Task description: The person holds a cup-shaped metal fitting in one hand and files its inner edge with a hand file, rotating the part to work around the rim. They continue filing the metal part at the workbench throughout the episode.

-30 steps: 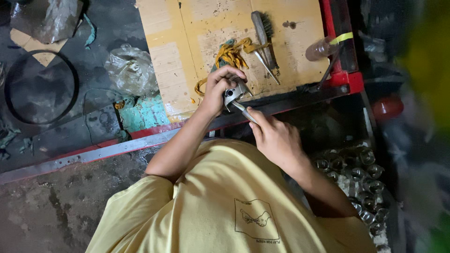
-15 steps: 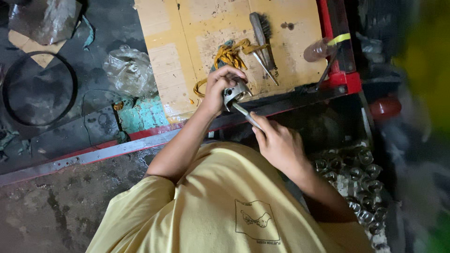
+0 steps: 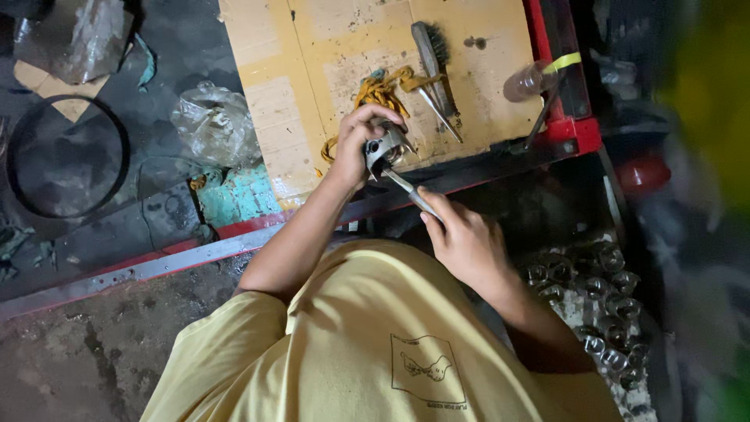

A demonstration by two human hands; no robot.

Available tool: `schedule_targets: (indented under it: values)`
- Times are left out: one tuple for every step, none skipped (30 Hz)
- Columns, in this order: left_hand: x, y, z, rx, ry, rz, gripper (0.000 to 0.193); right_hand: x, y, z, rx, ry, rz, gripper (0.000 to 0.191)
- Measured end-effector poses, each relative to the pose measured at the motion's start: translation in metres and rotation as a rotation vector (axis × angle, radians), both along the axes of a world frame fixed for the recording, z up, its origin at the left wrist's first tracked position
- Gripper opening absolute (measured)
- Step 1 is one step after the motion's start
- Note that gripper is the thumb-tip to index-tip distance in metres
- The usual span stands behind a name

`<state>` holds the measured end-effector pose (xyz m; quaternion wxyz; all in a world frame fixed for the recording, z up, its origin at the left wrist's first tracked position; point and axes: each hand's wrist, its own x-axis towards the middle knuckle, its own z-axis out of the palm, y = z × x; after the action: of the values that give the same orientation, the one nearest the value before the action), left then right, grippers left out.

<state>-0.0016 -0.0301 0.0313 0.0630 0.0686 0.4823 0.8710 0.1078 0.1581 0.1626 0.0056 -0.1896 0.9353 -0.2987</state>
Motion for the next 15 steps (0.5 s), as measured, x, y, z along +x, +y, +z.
schedule_targets:
  values:
    - [0.0, -0.001, 0.0, -0.015, 0.01, -0.005, 0.034, 0.0, 0.0, 0.0, 0.02, -0.047, -0.023, 0.034]
    - [0.001, 0.0, 0.0, -0.03, 0.015, -0.013, 0.034, -0.001, 0.0, -0.001, 0.04, -0.098, -0.047, 0.033]
    - [0.001, -0.001, 0.0, -0.044, 0.021, -0.025, 0.034, -0.001, 0.0, -0.002, 0.061, -0.149, -0.076, 0.033]
    - [0.002, -0.001, -0.001, -0.038, 0.024, -0.033, 0.034, 0.0, 0.001, -0.003, 0.058, -0.152, -0.069, 0.033]
    - [0.003, -0.001, -0.002, -0.031, 0.033, -0.039, 0.034, 0.0, 0.001, -0.004, 0.057, -0.148, -0.06, 0.033]
    - [0.003, -0.003, -0.003, -0.029, 0.04, -0.042, 0.034, 0.0, 0.001, -0.004, 0.051, -0.147, -0.047, 0.033]
    - [0.004, -0.003, -0.003, 0.011, 0.006, -0.044, 0.033, 0.0, 0.002, -0.005, 0.013, -0.111, -0.023, 0.033]
    - [0.004, -0.004, -0.004, 0.051, -0.026, -0.048, 0.033, 0.0, 0.002, -0.006, -0.024, -0.073, 0.0, 0.033]
    - [0.004, -0.004, -0.005, 0.093, -0.055, -0.05, 0.032, 0.0, 0.002, -0.006, -0.061, -0.034, 0.026, 0.033]
    - [0.004, -0.004, -0.005, 0.064, -0.033, -0.043, 0.033, 0.0, 0.002, -0.008, -0.056, -0.081, 0.003, 0.033]
    - [0.004, -0.004, -0.006, 0.036, -0.014, -0.04, 0.034, 0.0, 0.002, -0.009, -0.049, -0.13, -0.024, 0.033]
    - [0.005, -0.004, -0.006, 0.009, 0.007, -0.041, 0.034, 0.0, 0.002, -0.01, -0.042, -0.178, -0.055, 0.033]
    - [0.004, -0.004, -0.006, 0.021, -0.007, -0.051, 0.035, 0.0, 0.002, -0.011, -0.028, -0.161, -0.048, 0.033]
    - [0.004, -0.004, -0.007, 0.032, -0.019, -0.058, 0.035, 0.0, 0.002, -0.012, -0.015, -0.141, -0.038, 0.033]
    - [0.005, -0.004, -0.007, 0.039, -0.032, -0.062, 0.035, 0.0, 0.001, -0.013, -0.006, -0.123, -0.025, 0.033]
